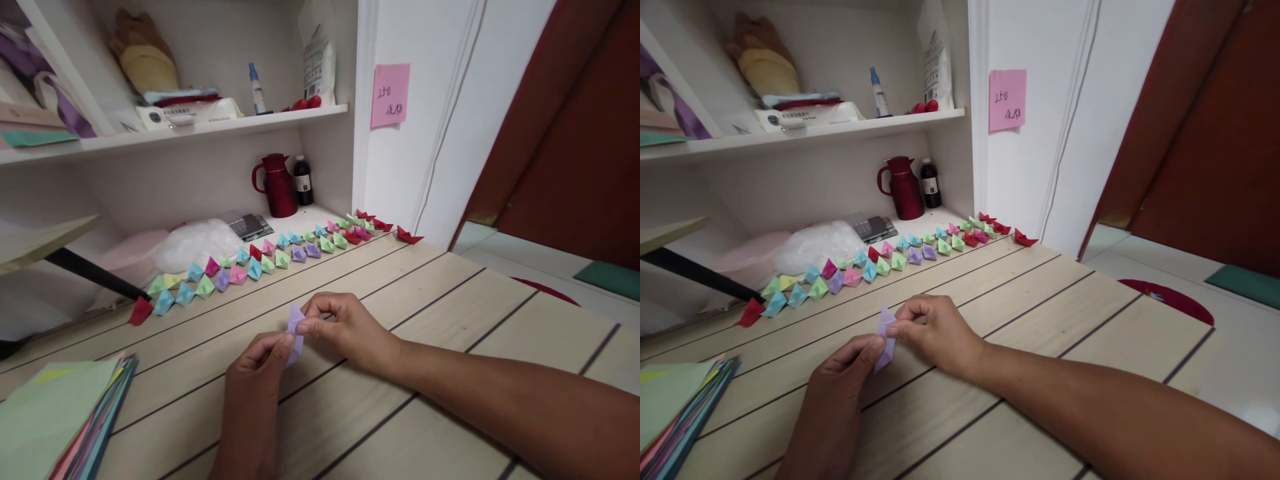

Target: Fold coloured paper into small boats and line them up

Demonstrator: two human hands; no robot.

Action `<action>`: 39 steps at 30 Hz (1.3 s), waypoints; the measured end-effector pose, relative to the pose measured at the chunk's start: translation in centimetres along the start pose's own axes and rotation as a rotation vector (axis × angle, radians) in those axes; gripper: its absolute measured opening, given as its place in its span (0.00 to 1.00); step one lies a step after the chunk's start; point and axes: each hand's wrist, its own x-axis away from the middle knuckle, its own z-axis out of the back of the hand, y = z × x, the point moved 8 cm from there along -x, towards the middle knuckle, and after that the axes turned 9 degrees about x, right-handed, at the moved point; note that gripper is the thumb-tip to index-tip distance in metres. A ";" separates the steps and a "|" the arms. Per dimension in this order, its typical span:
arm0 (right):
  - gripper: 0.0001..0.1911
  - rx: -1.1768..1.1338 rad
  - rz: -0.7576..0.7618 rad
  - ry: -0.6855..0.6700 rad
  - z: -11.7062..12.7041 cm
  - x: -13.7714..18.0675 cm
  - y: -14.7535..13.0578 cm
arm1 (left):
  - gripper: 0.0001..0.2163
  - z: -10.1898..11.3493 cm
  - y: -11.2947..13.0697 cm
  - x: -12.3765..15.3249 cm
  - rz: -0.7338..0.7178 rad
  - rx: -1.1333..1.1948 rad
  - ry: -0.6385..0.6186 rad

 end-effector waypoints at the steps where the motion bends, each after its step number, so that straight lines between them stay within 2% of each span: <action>1: 0.16 0.013 0.010 0.007 0.1 0.1 -0.3 | 0.11 -0.1 0.0 0.0 0.004 0.001 -0.018; 4: 0.17 -0.028 -0.034 -0.009 -0.1 0.0 -0.1 | 0.12 -0.2 -0.5 -0.1 0.033 -0.001 -0.074; 7: 0.19 -0.126 -0.111 -0.094 -1.0 -0.1 1.0 | 0.11 -0.2 -0.9 -0.3 0.070 0.074 -0.100; 9: 0.23 -0.150 -0.073 -0.170 -1.6 -0.2 1.0 | 0.10 -0.2 -0.7 -0.3 0.094 0.171 -0.086; 12: 0.30 -0.062 0.048 -0.266 -2.1 0.0 0.2 | 0.09 -0.5 -0.1 -0.1 0.117 0.269 -0.071; 15: 0.28 0.078 0.112 -0.321 -2.4 0.5 -0.6 | 0.10 -0.8 0.3 0.0 0.113 0.285 -0.094; 21: 0.21 0.193 0.117 -0.366 -3.0 0.9 -1.0 | 0.09 -0.6 -0.7 -0.1 0.134 0.220 -0.128; 27: 0.24 0.092 -0.029 -0.343 -3.1 0.9 1.1 | 0.08 -1.6 -0.2 0.1 0.092 0.141 -0.262; 33: 0.26 -0.172 -0.072 -0.361 -3.7 1.2 0.9 | 0.12 -2.9 0.2 0.7 0.120 0.192 -0.408; 39: 0.27 -0.153 -0.098 -0.388 -4.2 1.0 1.1 | 0.14 -2.6 0.2 0.6 0.132 0.287 -0.357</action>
